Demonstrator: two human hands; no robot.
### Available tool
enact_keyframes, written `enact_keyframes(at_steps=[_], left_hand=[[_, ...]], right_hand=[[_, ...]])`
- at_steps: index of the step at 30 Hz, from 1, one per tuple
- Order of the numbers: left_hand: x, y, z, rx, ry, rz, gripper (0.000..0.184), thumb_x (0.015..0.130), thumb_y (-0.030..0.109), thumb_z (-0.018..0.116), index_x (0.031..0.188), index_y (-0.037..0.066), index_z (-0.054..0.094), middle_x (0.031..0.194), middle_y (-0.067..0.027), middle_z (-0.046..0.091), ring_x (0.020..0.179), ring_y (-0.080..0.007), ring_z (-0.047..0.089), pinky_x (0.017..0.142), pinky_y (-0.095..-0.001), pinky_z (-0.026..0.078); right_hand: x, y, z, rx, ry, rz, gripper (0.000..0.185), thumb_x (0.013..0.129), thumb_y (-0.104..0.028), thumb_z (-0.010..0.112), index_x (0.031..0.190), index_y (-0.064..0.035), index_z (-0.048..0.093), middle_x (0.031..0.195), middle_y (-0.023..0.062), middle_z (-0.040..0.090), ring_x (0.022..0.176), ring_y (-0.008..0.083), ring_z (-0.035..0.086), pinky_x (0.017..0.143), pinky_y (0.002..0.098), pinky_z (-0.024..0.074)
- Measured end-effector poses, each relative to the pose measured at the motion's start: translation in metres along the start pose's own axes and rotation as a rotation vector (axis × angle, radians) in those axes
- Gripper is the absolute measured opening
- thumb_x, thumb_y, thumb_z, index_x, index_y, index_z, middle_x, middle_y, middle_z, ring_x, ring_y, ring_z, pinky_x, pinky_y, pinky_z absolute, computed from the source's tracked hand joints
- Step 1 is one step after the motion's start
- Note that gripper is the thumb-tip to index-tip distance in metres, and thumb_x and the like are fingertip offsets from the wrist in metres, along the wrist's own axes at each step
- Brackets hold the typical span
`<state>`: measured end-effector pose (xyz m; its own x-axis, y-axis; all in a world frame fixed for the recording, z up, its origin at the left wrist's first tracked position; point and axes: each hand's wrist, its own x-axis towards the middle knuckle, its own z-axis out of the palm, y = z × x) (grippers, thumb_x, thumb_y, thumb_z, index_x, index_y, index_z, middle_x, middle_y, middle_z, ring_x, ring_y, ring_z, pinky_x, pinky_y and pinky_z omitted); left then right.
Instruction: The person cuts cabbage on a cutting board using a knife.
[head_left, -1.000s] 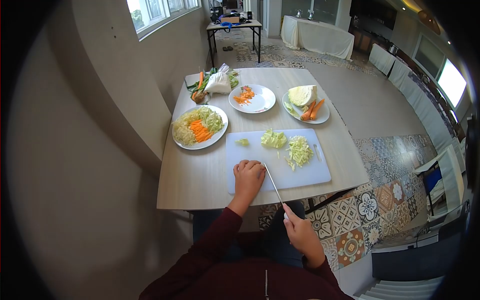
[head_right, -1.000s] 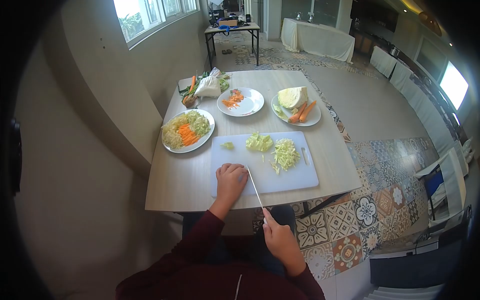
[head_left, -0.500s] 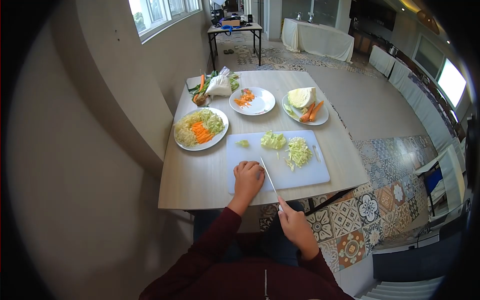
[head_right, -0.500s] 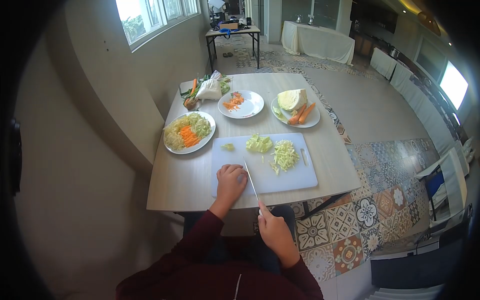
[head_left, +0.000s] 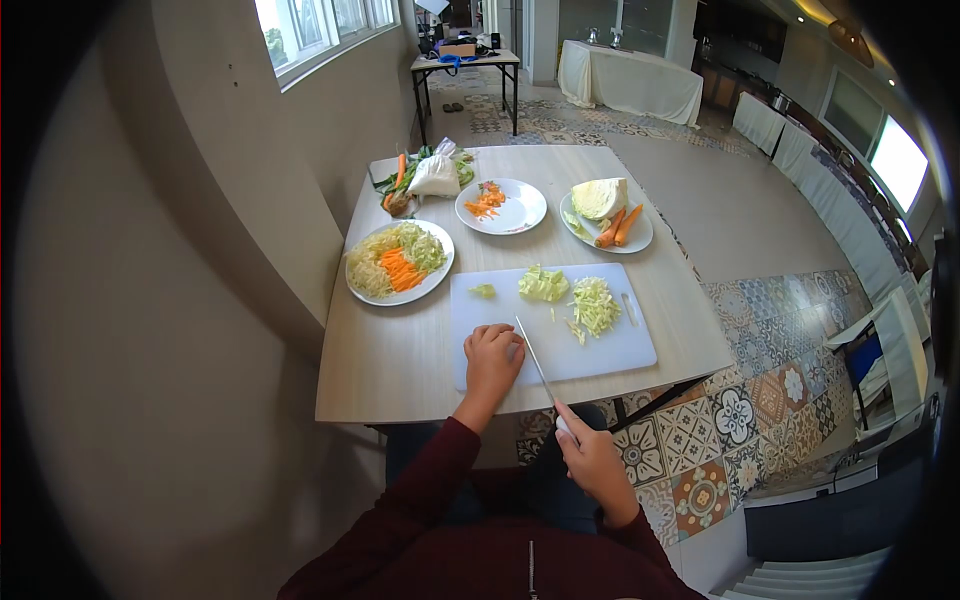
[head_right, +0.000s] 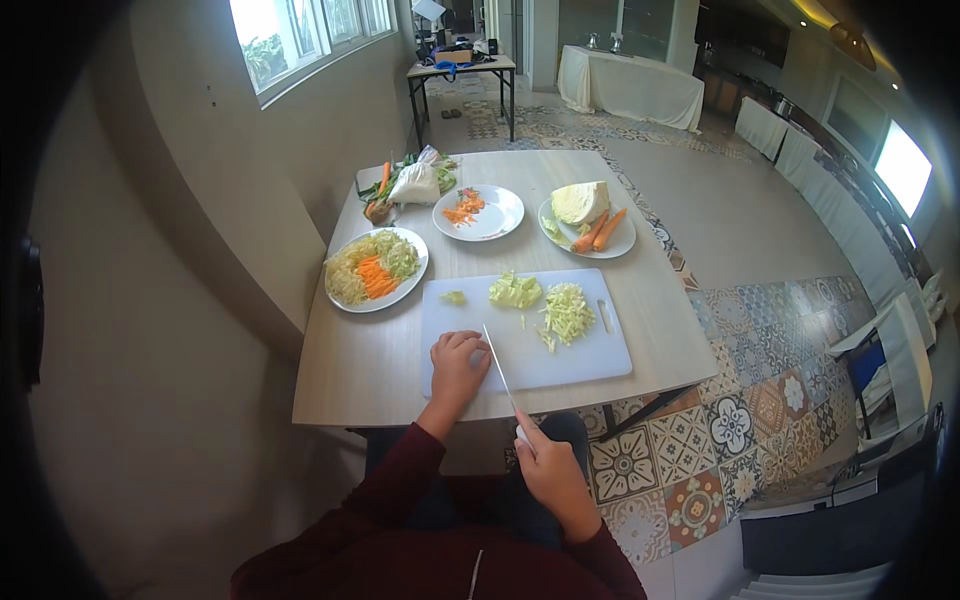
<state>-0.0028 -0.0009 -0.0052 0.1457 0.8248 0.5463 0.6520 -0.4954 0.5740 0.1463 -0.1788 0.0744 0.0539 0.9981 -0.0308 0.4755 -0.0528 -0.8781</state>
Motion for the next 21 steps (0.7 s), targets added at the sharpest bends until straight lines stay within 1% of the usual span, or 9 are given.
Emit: enact_keyframes(at_steps=[2,5,12,15,21], left_hand=[[0.000,-0.001,0.001,0.012,0.005,-0.001,0.006,0.076,0.012,0.075,0.082,0.012,0.073,0.108,-0.0021,0.070,0.107,-0.0263,0.057,0.096,-0.0435,0.038],[-0.001,-0.001,0.002,0.016,0.013,0.001,0.005,0.075,0.013,0.075,0.080,0.012,0.073,0.107,-0.0023,0.070,0.108,-0.0264,0.057,0.096,-0.0437,0.038],[-0.001,0.000,0.001,0.000,-0.005,-0.023,0.006,0.076,0.015,0.076,0.080,0.011,0.073,0.107,-0.0023,0.069,0.110,-0.0260,0.055,0.097,-0.0453,0.036],[-0.001,-0.001,0.001,-0.009,-0.009,-0.026,0.006,0.076,0.015,0.076,0.080,0.011,0.073,0.106,-0.0022,0.069,0.109,-0.0260,0.056,0.097,-0.0448,0.036],[-0.001,-0.001,0.002,0.013,0.002,-0.017,0.005,0.076,0.014,0.076,0.081,0.012,0.074,0.106,-0.0020,0.071,0.106,-0.0266,0.057,0.095,-0.0442,0.038]], right_hand=[[0.001,0.013,0.004,-0.044,-0.005,-0.058,0.048,0.098,-0.015,0.054,0.146,-0.0105,0.049,0.056,0.0046,0.053,0.047,0.0113,0.056,0.050,0.0293,0.0495],[0.000,0.016,0.005,-0.050,-0.017,-0.044,0.047,0.098,-0.015,0.053,0.145,-0.0099,0.050,0.056,0.0048,0.053,0.047,0.0122,0.057,0.051,0.0297,0.0505],[-0.001,0.011,0.005,-0.083,-0.046,-0.025,0.048,0.099,-0.016,0.051,0.146,-0.0083,0.047,0.053,0.0091,0.054,0.047,0.0160,0.060,0.053,0.0323,0.0519],[-0.002,0.002,0.003,-0.022,-0.016,0.010,0.046,0.095,-0.014,0.056,0.140,-0.0063,0.052,0.066,0.0296,0.055,0.067,0.0470,0.061,0.058,0.0469,0.0468],[-0.012,-0.002,-0.005,-0.012,-0.062,0.051,0.045,0.096,-0.015,0.054,0.139,-0.0034,0.052,0.066,0.0284,0.057,0.066,0.0467,0.061,0.060,0.0473,0.0475]])
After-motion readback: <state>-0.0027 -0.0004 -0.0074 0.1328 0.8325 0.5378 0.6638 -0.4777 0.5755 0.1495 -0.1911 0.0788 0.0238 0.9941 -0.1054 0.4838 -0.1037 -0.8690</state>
